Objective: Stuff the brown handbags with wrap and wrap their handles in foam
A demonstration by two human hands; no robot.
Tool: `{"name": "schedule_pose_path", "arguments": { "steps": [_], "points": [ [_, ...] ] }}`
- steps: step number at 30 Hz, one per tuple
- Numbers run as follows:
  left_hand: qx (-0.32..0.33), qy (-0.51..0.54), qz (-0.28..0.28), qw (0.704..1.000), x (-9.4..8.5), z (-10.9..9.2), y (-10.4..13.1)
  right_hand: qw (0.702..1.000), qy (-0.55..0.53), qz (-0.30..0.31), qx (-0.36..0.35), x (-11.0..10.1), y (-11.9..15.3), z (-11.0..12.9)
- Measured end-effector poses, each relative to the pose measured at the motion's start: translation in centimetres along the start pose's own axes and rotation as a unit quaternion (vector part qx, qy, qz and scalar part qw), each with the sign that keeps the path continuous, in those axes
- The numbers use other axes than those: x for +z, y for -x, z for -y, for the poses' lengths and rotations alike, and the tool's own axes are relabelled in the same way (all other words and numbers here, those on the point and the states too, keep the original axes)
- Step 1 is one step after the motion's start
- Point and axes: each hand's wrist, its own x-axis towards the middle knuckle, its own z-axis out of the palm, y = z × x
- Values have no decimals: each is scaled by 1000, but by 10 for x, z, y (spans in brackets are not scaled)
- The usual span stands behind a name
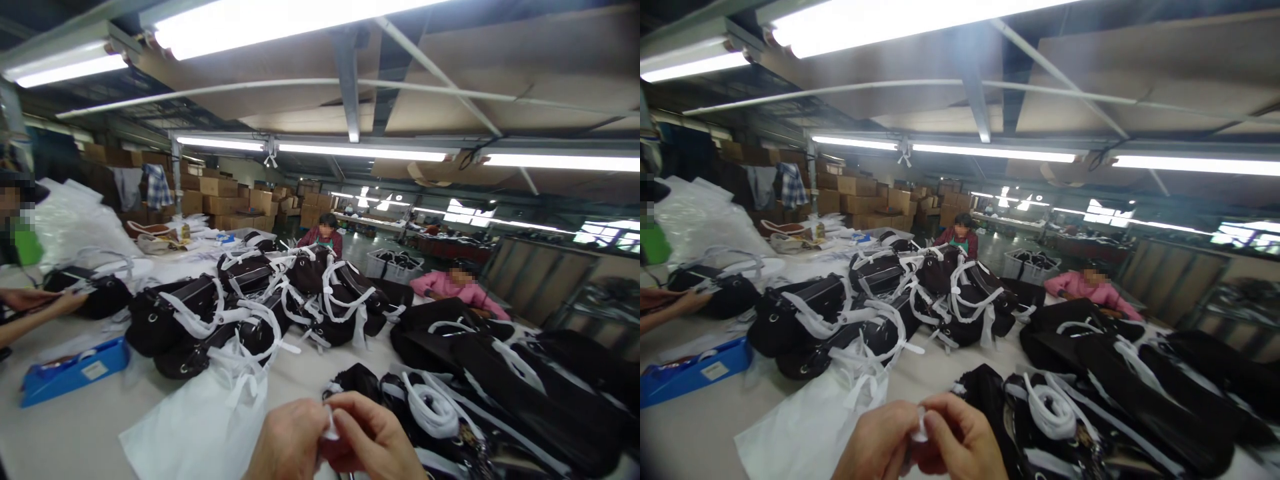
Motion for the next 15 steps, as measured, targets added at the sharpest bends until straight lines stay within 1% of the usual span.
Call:
{"name": "schedule_pose_path", "arguments": {
  "steps": [1,2,4,5,7,9,11,13,15],
  "points": [
    [-8,7,3,1000,0,-2,-1,998,55,8,-36,-1,-1,1],
    [-11,10,5,1000,-1,-5,-2,990,111,8,-86,-3,-1,2],
    [-17,1,14,1000,-6,-16,-6,959,200,-4,-199,-4,-2,7],
    [-21,-7,23,999,-10,-21,-8,943,225,-14,-246,-5,-3,10],
    [-32,-13,64,997,-18,-28,-11,926,230,-41,-297,-8,-4,17],
    [-39,-4,123,992,-21,-30,-11,922,213,-73,-316,-11,-7,22],
    [-59,30,162,985,-19,-28,-8,930,199,-86,-297,-13,-8,25],
    [-107,74,159,979,-12,-27,-3,948,183,-77,-250,-11,-6,27],
    [-167,121,143,968,-4,-29,1,956,174,-74,-226,-5,0,31]
  ]
}}
